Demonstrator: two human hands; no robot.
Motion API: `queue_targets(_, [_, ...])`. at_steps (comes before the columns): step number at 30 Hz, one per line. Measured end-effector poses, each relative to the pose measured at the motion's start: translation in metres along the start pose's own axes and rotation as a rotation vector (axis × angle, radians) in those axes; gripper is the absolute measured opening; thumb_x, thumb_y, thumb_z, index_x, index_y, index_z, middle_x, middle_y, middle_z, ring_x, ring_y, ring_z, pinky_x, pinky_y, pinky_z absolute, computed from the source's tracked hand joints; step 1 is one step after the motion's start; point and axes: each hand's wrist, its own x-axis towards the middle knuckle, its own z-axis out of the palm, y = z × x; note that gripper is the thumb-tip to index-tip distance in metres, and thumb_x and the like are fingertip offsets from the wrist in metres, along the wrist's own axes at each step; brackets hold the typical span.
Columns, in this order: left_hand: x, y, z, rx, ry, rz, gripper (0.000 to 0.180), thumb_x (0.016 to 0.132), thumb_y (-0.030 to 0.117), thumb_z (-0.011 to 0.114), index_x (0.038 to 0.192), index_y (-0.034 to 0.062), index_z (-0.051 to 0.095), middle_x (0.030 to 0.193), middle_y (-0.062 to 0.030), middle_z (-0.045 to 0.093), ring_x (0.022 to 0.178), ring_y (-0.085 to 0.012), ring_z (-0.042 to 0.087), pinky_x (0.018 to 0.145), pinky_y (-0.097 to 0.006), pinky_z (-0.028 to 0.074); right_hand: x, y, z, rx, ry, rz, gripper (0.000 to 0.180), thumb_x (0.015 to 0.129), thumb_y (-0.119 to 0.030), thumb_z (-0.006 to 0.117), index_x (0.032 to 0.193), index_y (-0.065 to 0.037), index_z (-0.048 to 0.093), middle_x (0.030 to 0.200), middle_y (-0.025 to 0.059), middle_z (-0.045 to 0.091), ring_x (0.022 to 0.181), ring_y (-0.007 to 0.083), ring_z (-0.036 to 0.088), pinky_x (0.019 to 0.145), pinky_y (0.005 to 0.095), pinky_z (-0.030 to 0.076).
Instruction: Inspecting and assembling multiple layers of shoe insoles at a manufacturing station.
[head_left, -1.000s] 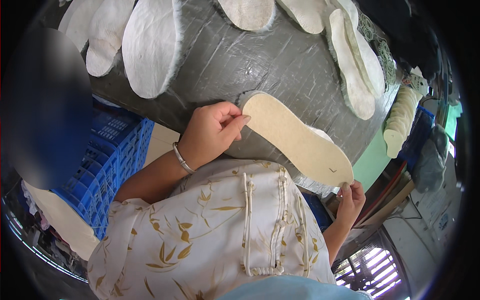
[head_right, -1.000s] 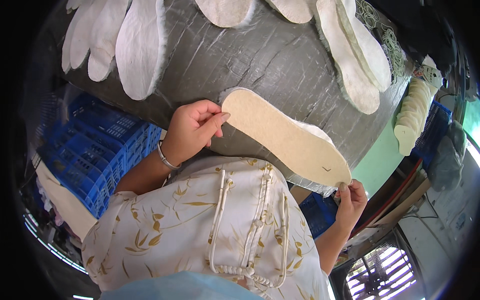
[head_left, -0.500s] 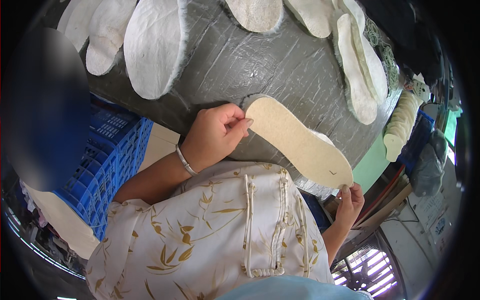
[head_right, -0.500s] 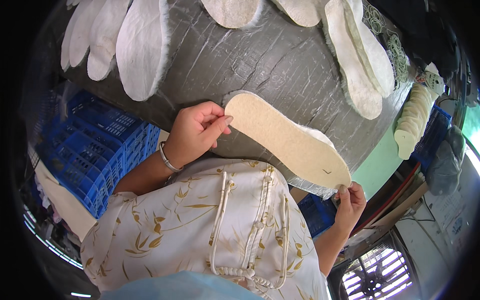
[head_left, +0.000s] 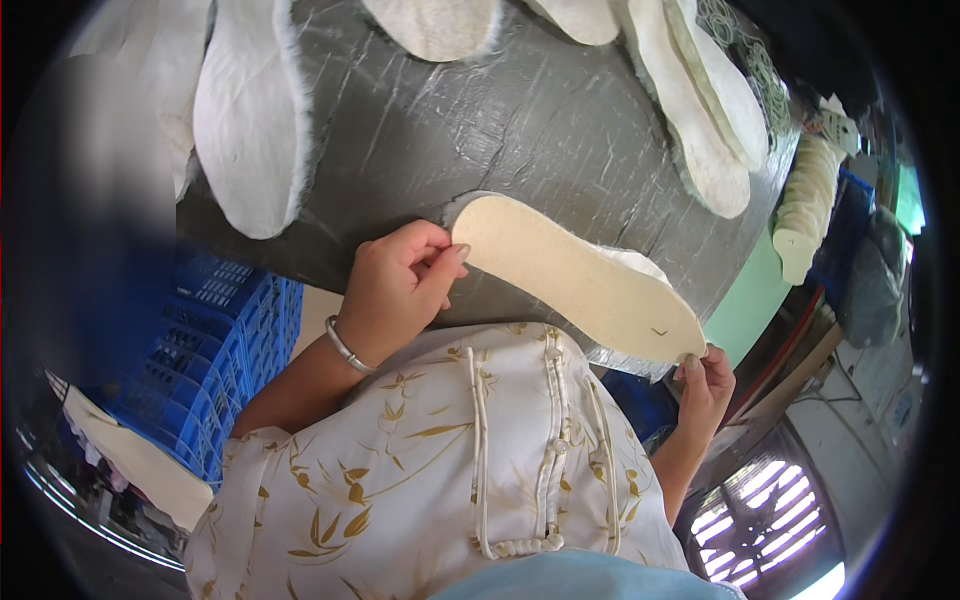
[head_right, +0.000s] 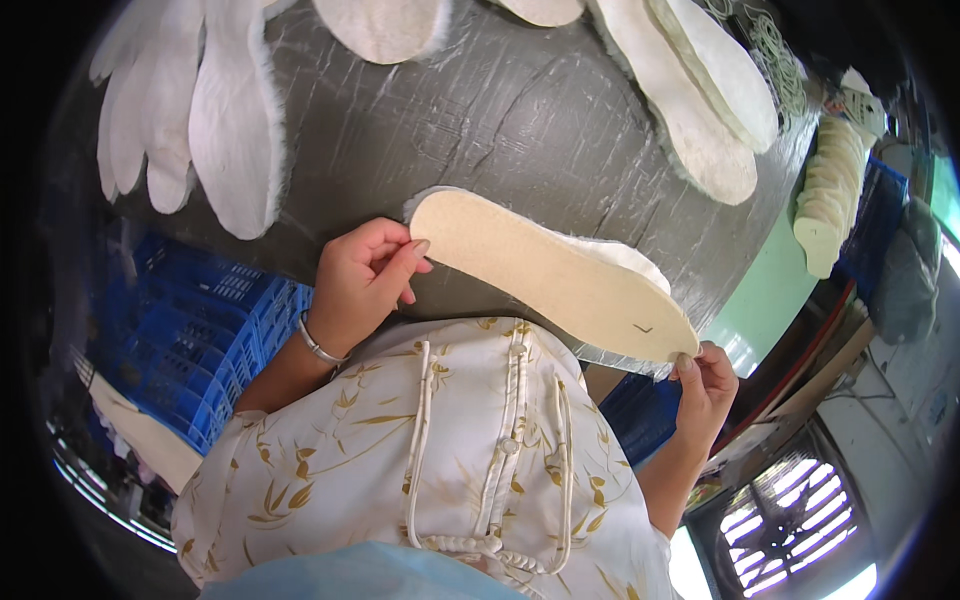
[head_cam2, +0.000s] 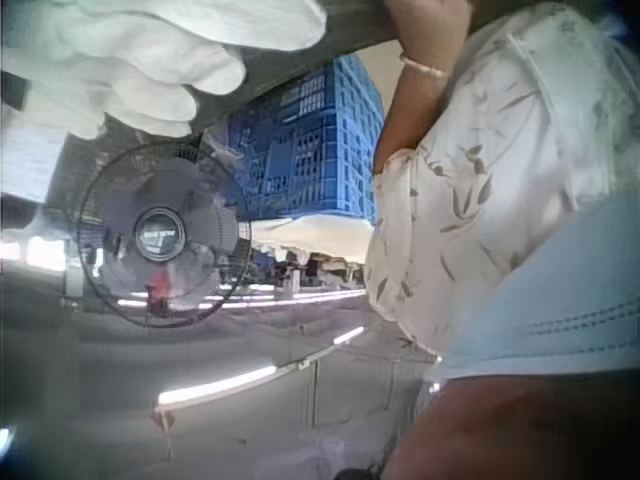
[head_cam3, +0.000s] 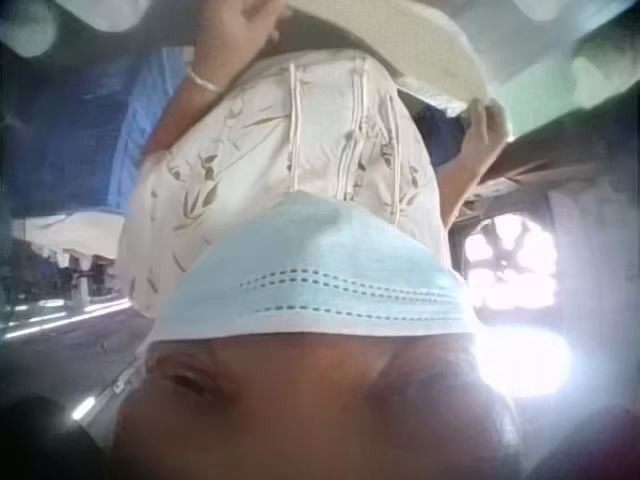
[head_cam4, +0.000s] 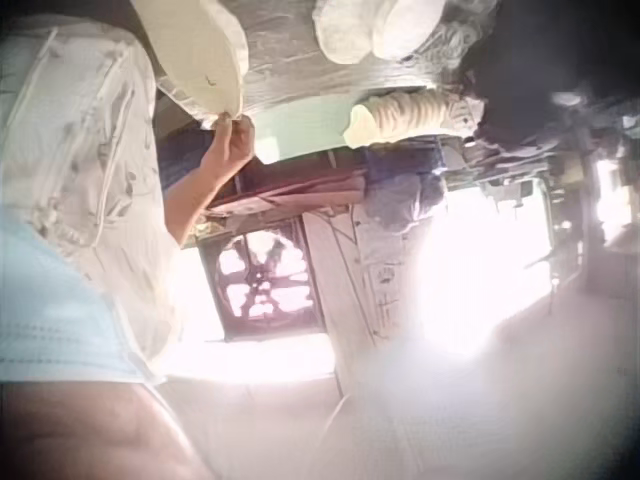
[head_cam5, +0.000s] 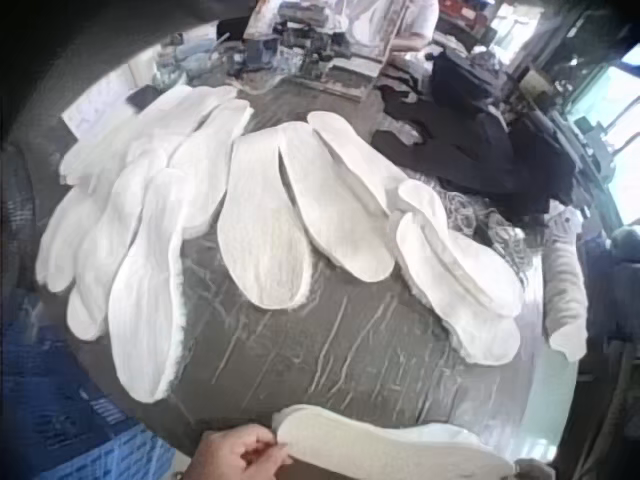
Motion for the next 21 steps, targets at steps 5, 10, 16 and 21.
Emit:
queue_targets(5, [0.002, -0.001, 0.002, 0.0, 0.023, -0.093, 0.012, 0.09, 0.01, 0.059, 0.091, -0.0017, 0.059, 0.077, -0.0077, 0.068, 0.057, -0.0075, 0.061, 0.046, -0.018, 0.045, -0.006, 0.001, -0.003, -0.007, -0.01, -0.042, 0.014, 0.083, -0.006, 0.068, 0.092, 0.002, 0.062, 0.081, 0.004, 0.06, 0.068, 0.0085, 0.054, 0.06, 0.0203, 0.043])
queue_targets(10, [0.001, 0.002, 0.004, -0.006, 0.042, -0.147, 0.011, 0.091, 0.009, 0.058, 0.093, -0.0023, 0.058, 0.081, -0.0107, 0.068, 0.067, -0.0126, 0.066, 0.055, -0.021, 0.051, 0.0, -0.006, 0.001, -0.011, -0.025, -0.068, 0.012, 0.083, -0.007, 0.067, 0.089, 0.002, 0.061, 0.083, 0.0049, 0.056, 0.072, 0.01, 0.051, 0.064, 0.0219, 0.042])
queue_targets(16, [0.002, 0.007, 0.0, 0.015, -0.029, -0.18, 0.01, 0.092, 0.008, 0.058, 0.092, -0.0025, 0.057, 0.083, -0.0122, 0.068, 0.071, -0.0148, 0.067, 0.061, -0.022, 0.053, 0.005, 0.013, 0.004, 0.112, 0.031, 0.102, 0.013, 0.089, -0.007, 0.061, 0.096, 0.004, 0.06, 0.097, 0.0068, 0.063, 0.08, 0.0099, 0.056, 0.072, 0.0231, 0.046])
queue_targets(21, [0.0, 0.003, -0.004, 0.036, -0.001, -0.175, 0.01, 0.091, 0.006, 0.058, 0.091, -0.0032, 0.056, 0.082, -0.0125, 0.067, 0.07, -0.0155, 0.067, 0.062, -0.024, 0.054, 0.014, 0.025, 0.011, 0.153, 0.032, 0.15, 0.014, 0.089, -0.007, 0.062, 0.098, 0.004, 0.061, 0.096, 0.0054, 0.064, 0.084, 0.0086, 0.058, 0.075, 0.0229, 0.048])
